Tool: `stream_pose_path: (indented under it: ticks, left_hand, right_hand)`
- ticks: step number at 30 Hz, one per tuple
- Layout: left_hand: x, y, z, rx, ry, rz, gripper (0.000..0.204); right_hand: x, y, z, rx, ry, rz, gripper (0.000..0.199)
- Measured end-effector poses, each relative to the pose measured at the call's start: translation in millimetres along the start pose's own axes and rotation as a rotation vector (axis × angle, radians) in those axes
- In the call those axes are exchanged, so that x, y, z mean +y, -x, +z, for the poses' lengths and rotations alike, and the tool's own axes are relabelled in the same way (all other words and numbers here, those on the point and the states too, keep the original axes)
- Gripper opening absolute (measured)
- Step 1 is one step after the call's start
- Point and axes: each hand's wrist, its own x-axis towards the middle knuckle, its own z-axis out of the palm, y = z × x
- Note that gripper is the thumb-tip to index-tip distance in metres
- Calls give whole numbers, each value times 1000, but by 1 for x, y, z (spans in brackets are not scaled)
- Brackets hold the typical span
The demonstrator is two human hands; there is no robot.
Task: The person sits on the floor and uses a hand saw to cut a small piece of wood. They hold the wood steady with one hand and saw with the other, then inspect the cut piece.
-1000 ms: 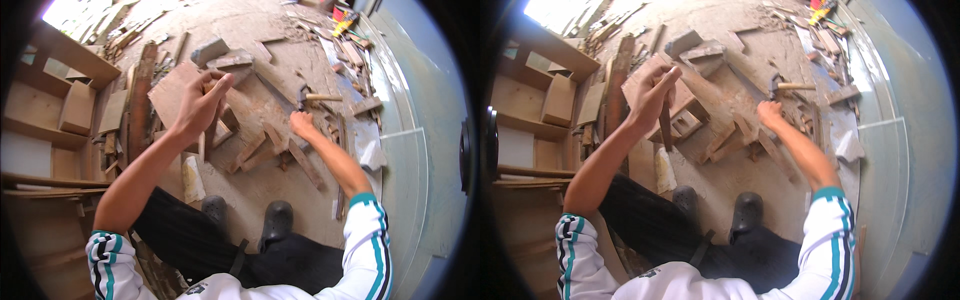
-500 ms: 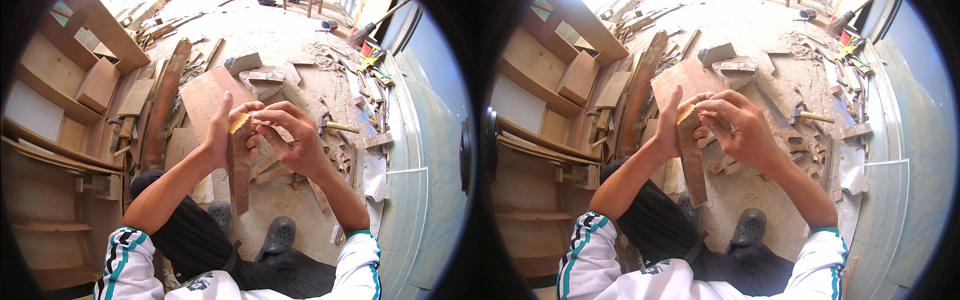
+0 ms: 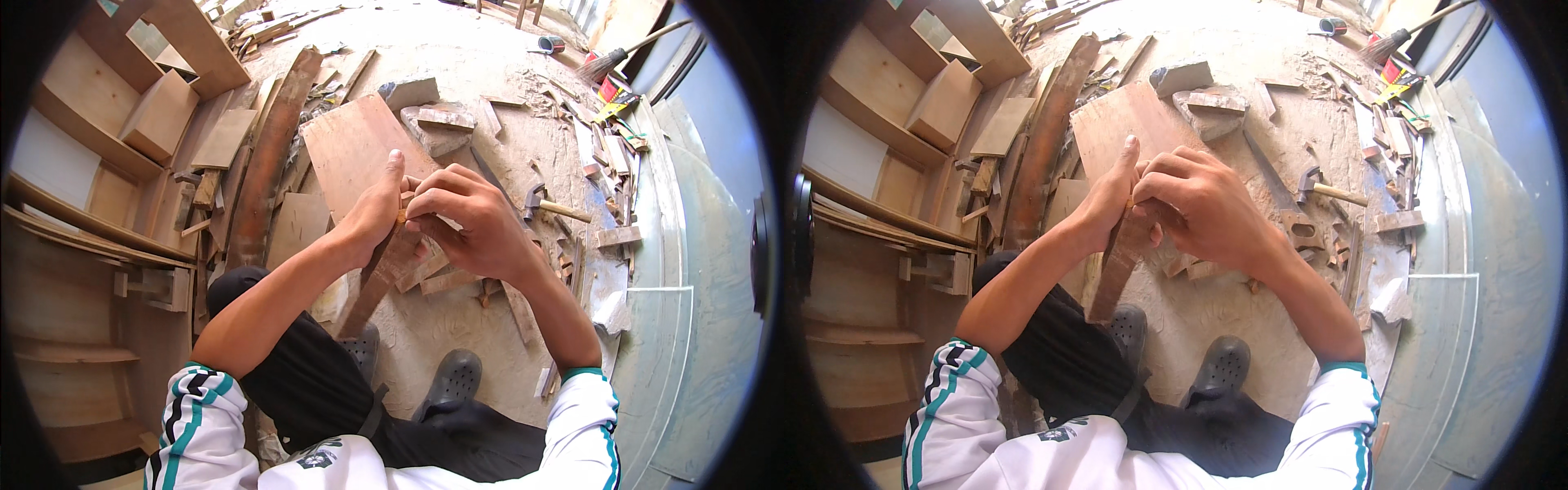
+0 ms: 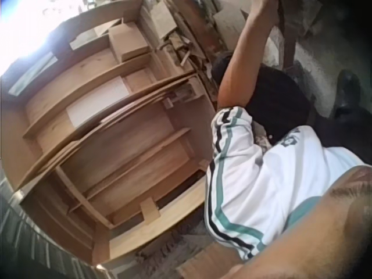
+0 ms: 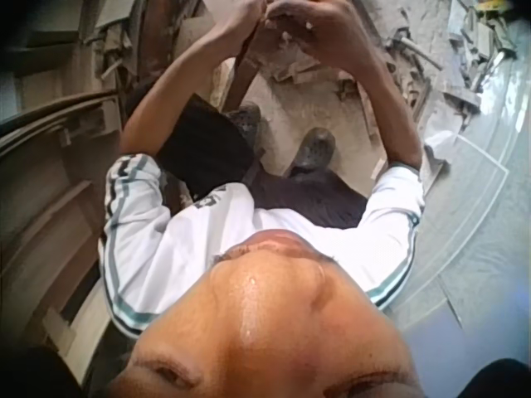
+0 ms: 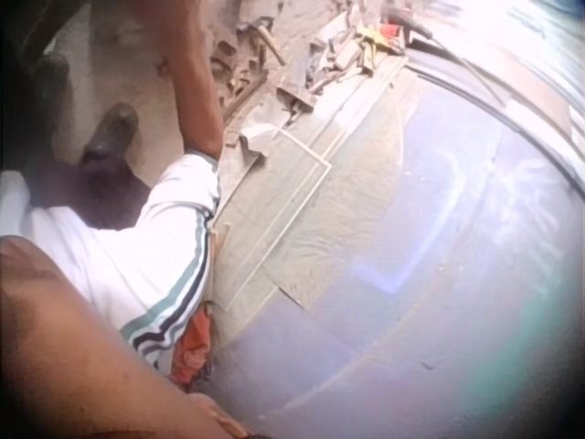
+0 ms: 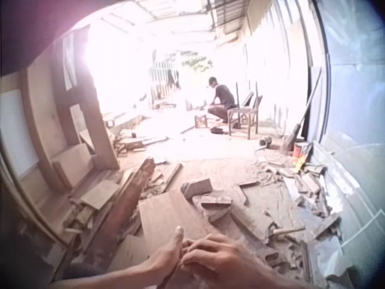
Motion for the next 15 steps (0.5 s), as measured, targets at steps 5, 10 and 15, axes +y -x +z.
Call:
stream_pose_path:
  ticks: [5, 10, 15]
  left_hand:
    - [6, 10, 2, 75, -281, -5, 80]
    - [-2, 9, -11, 23, -397, 37, 77]
    - [-2, 6, -5, 148, -405, -22, 75]
  right_hand:
    - [-2, 7, 7, -143, 256, -120, 28]
    - [5, 10, 18, -180, 143, -137, 25]
    - [22, 23, 21, -2, -154, 63, 17]
